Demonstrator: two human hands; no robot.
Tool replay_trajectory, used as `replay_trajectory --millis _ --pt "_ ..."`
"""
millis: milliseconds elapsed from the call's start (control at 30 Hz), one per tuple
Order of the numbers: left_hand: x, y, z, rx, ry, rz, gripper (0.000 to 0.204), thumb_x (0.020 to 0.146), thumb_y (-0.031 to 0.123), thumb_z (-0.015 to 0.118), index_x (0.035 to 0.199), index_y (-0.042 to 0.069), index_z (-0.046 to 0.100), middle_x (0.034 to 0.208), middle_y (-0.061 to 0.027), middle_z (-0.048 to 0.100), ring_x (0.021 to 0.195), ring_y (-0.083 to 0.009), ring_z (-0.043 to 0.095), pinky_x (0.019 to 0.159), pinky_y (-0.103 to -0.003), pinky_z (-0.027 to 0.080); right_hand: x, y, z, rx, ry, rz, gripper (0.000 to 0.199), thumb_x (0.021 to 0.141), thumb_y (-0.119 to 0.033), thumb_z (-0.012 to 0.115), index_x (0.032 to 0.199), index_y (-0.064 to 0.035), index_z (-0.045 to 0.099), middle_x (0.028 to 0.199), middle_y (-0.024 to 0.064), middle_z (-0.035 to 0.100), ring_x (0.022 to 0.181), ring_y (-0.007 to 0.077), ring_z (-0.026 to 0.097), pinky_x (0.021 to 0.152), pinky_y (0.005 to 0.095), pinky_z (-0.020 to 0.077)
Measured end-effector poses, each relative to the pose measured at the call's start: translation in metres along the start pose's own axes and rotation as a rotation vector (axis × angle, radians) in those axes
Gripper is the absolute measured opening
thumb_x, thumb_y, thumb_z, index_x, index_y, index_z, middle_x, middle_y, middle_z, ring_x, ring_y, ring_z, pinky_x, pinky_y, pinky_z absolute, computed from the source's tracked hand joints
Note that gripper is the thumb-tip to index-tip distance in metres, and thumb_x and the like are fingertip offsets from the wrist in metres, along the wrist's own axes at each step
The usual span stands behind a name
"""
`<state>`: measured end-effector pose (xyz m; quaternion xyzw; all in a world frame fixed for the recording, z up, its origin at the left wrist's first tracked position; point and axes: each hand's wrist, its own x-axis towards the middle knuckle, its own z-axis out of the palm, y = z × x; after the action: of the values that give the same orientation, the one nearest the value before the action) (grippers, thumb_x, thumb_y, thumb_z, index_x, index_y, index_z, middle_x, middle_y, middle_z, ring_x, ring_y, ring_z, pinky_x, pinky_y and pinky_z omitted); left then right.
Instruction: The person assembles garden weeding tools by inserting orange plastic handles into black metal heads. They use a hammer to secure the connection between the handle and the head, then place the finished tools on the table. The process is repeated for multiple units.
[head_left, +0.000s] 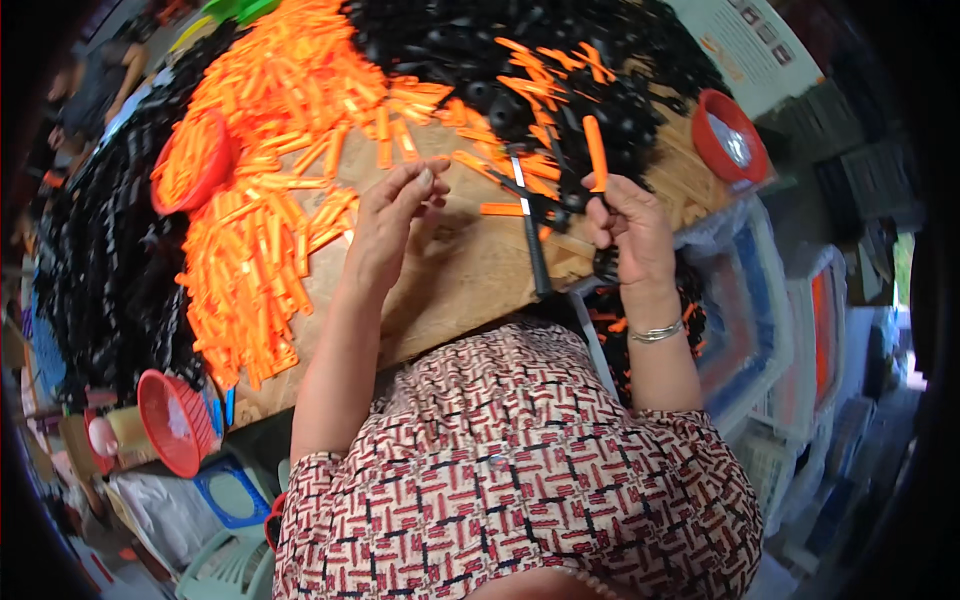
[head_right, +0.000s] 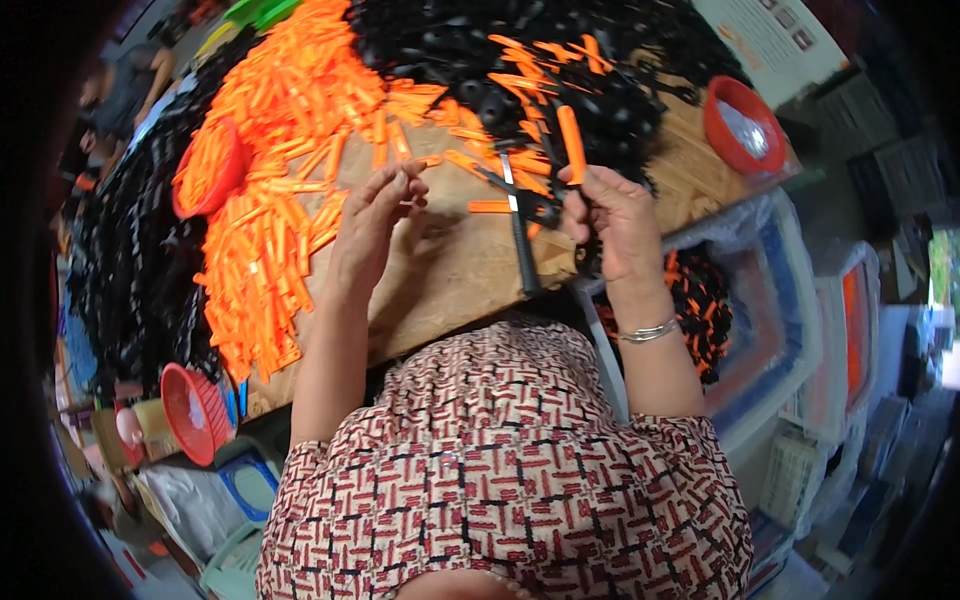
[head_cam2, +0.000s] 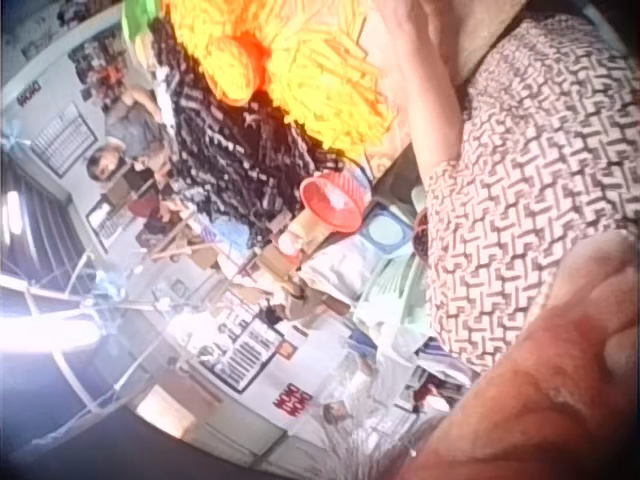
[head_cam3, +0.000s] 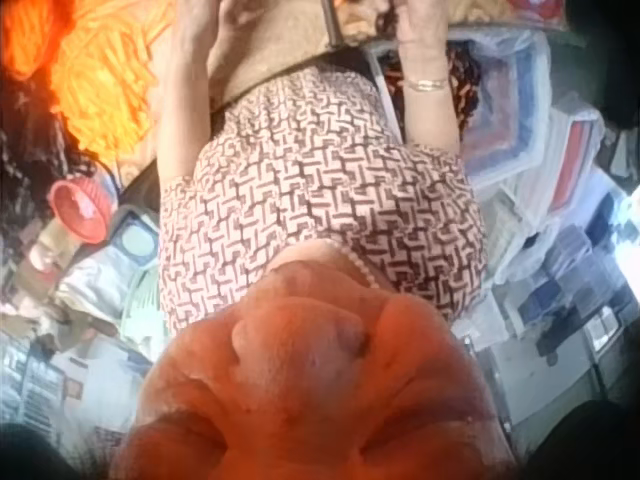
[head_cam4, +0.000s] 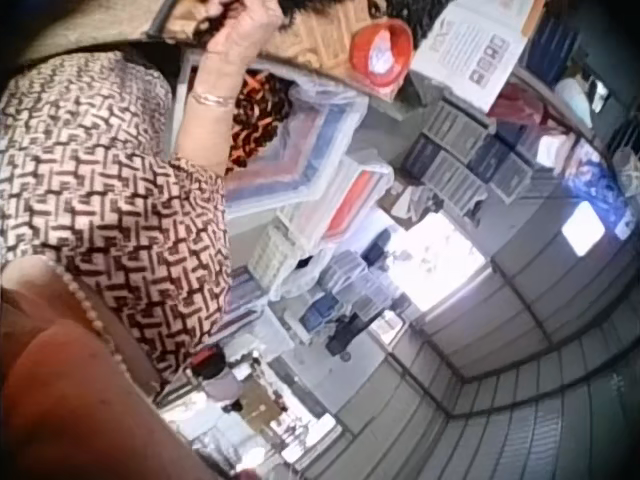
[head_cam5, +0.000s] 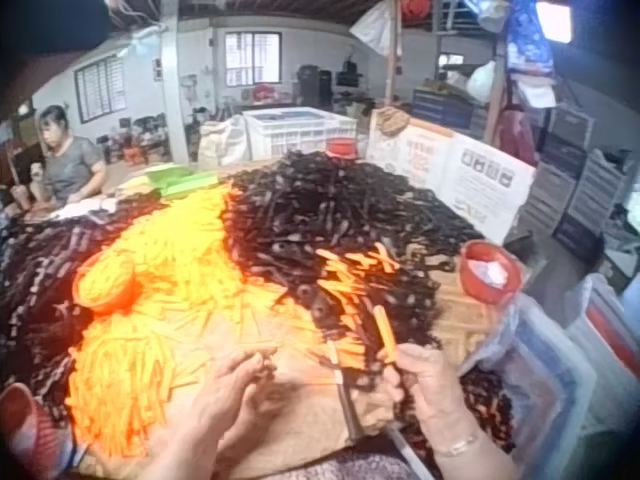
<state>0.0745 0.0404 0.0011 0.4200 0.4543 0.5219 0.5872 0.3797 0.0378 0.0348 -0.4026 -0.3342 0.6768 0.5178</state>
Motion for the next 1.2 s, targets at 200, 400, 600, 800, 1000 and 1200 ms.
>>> replay_trajectory --millis 200,400,600,800,1000,1200 --pt "-0.026 -0.010 0.053 1.006 -0.209 0.446 0.016 0.097 0.012 0.067 0.110 0.005 0.072 0.097 -0.0131 0.069 0.090 -0.0305 0.069 0.078 -0.040 0.054 -0.041 0.031 -0.023 -0.145 0.080 -0.019 0.035 0.105 -0.019 0.061 0.130 0.0047 0.066 0.081 0.0064 0.068 0.065 0.0131 0.063 0.062 0.0237 0.0517" --pt "-0.028 -0.015 0.055 1.071 -0.155 0.490 0.018 0.094 0.014 0.070 0.111 0.009 0.072 0.096 -0.0143 0.070 0.090 -0.0349 0.069 0.078 -0.043 0.055 -0.060 0.059 -0.035 -0.146 0.076 0.035 0.033 0.105 -0.016 0.061 0.128 0.0058 0.067 0.084 0.0058 0.068 0.069 0.0130 0.063 0.067 0.0241 0.0510" --pt "-0.036 -0.016 0.091 1.257 -0.249 0.397 0.033 0.091 0.028 0.074 0.119 0.012 0.066 0.091 -0.0159 0.072 0.086 -0.0372 0.071 0.074 -0.047 0.057 -0.054 0.052 -0.014 -0.276 0.134 -0.088 0.031 0.106 -0.013 0.058 0.131 0.0034 0.066 0.085 0.0038 0.067 0.070 0.0098 0.062 0.068 0.0224 0.0506" --pt "-0.021 -0.028 0.064 1.325 -0.087 0.303 0.026 0.090 0.028 0.073 0.108 0.012 0.063 0.091 -0.0145 0.072 0.086 -0.0374 0.072 0.074 -0.048 0.057 -0.041 0.058 0.007 -0.502 0.118 -0.234 0.031 0.104 -0.008 0.061 0.133 0.0014 0.067 0.088 0.0039 0.072 0.073 0.0047 0.063 0.069 0.0201 0.0525" --pt "-0.025 -0.009 0.001 0.998 0.086 0.225 0.033 0.089 0.018 0.079 0.118 0.009 0.067 0.084 -0.0097 0.067 0.071 -0.0183 0.059 0.066 -0.035 0.050 -0.030 0.075 0.038 -1.010 -0.439 -0.445 0.022 0.093 -0.009 0.067 0.112 -0.0020 0.074 0.092 0.0135 0.071 0.079 0.0286 0.068 0.073 0.0362 0.0555" --pt "-0.031 0.022 -0.034 1.132 -0.091 0.071 0.024 0.093 0.021 0.075 0.113 0.008 0.073 0.093 -0.0100 0.074 0.083 -0.0223 0.071 0.073 -0.035 0.055 -0.002 0.085 0.090 -1.476 -0.749 -0.894 0.013 0.087 -0.016 0.070 0.097 -0.0081 0.070 0.085 0.0076 0.062 0.086 0.0270 0.063 0.078 0.0407 0.0476"
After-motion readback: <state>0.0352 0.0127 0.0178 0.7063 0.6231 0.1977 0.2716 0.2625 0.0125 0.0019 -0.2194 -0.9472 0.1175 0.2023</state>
